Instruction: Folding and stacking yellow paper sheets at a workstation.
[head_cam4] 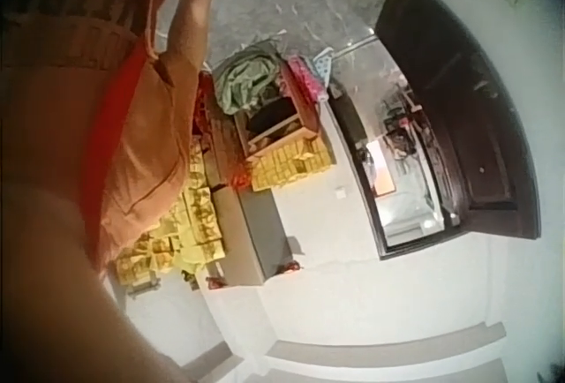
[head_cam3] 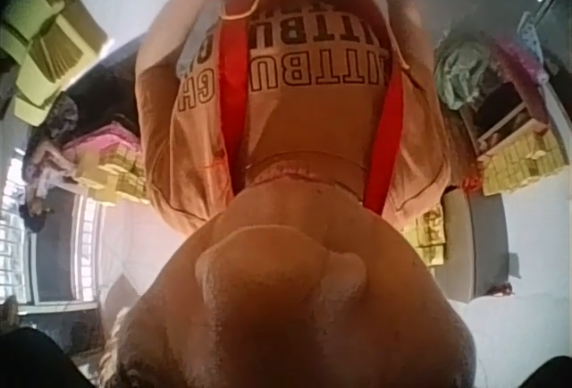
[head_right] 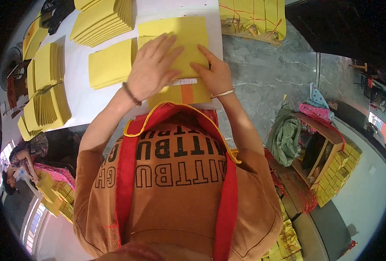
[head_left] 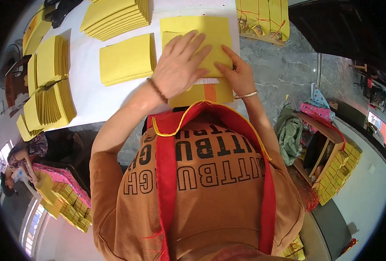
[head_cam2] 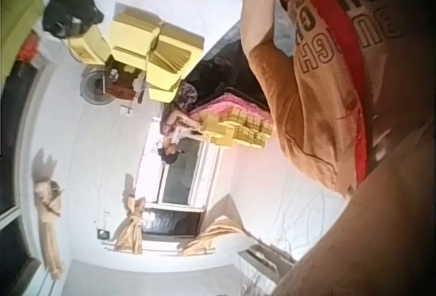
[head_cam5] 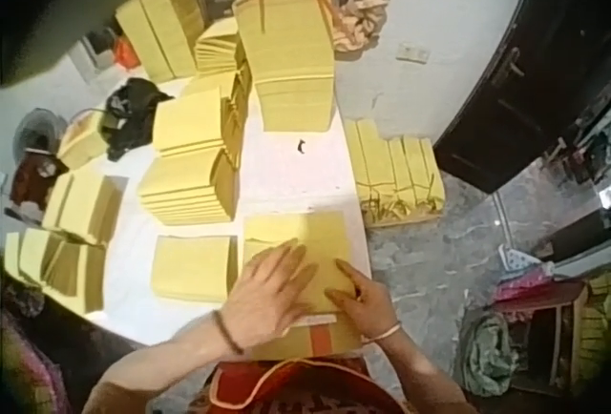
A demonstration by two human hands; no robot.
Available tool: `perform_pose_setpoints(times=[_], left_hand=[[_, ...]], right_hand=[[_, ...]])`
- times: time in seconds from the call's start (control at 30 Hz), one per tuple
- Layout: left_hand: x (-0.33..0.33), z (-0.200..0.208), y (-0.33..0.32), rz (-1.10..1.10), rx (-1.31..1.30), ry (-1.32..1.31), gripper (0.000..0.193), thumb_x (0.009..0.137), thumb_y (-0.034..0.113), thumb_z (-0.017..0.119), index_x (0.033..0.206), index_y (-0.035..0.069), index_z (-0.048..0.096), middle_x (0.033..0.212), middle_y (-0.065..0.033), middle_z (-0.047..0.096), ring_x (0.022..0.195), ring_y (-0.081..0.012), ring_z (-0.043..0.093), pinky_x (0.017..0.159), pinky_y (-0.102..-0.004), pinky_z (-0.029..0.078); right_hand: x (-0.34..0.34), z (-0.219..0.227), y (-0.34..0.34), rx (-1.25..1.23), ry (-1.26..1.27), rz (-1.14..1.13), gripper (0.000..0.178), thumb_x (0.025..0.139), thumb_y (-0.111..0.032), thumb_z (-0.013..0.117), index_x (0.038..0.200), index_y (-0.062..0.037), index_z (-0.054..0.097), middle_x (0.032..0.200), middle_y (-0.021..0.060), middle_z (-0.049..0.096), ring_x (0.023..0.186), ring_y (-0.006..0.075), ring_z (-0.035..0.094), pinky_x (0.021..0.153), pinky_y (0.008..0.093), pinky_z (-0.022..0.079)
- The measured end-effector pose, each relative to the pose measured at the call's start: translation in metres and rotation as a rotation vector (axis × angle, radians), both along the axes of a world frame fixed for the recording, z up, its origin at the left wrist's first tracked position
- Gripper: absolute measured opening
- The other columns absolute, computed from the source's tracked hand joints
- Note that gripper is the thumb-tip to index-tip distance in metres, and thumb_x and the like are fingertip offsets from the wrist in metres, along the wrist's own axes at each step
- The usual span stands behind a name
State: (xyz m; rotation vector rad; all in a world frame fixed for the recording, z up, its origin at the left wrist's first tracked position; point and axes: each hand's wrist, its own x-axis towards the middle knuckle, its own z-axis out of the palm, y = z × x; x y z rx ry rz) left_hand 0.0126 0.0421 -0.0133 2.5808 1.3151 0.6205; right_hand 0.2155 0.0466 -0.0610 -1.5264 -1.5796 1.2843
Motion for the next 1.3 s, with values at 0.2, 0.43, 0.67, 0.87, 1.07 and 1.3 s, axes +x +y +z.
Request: perform_pose_setpoints(times=[0.2,0.43,0.67,0.87,1.07,1.3], left_hand=[[0.005,-0.035,0.002,0.008,-0.106,0.142,0.064,0.079,0.044,0.056,0.132,0.014,0.039,0.139,-0.0121,0.031,0.131,-0.0276,0.024,0.106,-0.0447,0.017],[0.005,-0.033,0.003,-0.007,-0.158,0.260,0.065,0.074,0.047,0.059,0.125,0.010,0.044,0.140,-0.0103,0.030,0.132,-0.0252,0.021,0.107,-0.0448,0.013],[-0.009,-0.039,0.005,0.017,-0.240,-0.148,0.053,0.073,0.015,0.061,0.120,0.003,0.041,0.139,-0.0165,0.030,0.131,-0.0289,0.023,0.107,-0.0430,0.015],[-0.027,-0.029,0.011,0.004,-0.180,-0.401,0.045,0.079,0.010,0.049,0.123,0.004,0.041,0.139,-0.0176,0.029,0.129,-0.0339,0.024,0.104,-0.0443,0.020],[-0.028,-0.041,-0.002,0.064,-0.035,0.148,0.063,0.081,0.044,0.054,0.132,0.010,0.038,0.143,-0.0142,0.022,0.129,-0.0367,0.021,0.102,-0.0533,0.017],[-0.024,-0.039,-0.007,-0.054,-0.061,0.172,0.071,0.076,0.049,0.055,0.133,0.012,0.036,0.138,-0.0058,0.033,0.127,-0.0265,0.027,0.102,-0.0472,0.021]], right_hand=[[0.003,-0.003,-0.004,-0.072,0.072,-0.022,0.052,0.073,-0.024,0.068,0.121,-0.0078,0.052,0.111,0.0166,0.059,0.096,0.0236,0.061,0.080,0.0326,0.047],[-0.017,0.033,-0.007,0.761,-0.772,0.325,0.054,0.083,-0.033,0.056,0.128,-0.0061,0.042,0.137,0.0167,0.033,0.125,0.0304,0.034,0.103,0.0443,0.023],[-0.027,0.001,-0.005,0.602,-0.546,0.460,0.055,0.088,-0.041,0.042,0.133,-0.0091,0.036,0.140,0.0133,0.030,0.129,0.0271,0.028,0.105,0.0475,0.016],[-0.028,0.003,-0.002,0.659,-0.757,0.508,0.055,0.089,-0.042,0.040,0.133,-0.0100,0.036,0.140,0.0125,0.030,0.130,0.0262,0.028,0.105,0.0472,0.017],[-0.031,-0.002,-0.002,0.675,-0.779,0.508,0.056,0.088,-0.044,0.041,0.132,-0.0102,0.038,0.140,0.0116,0.030,0.130,0.0263,0.027,0.104,0.0488,0.018],[-0.018,-0.004,0.006,0.708,-0.797,0.560,0.059,0.086,-0.043,0.046,0.132,-0.0064,0.037,0.139,0.0131,0.033,0.130,0.0281,0.027,0.105,0.0473,0.019]])
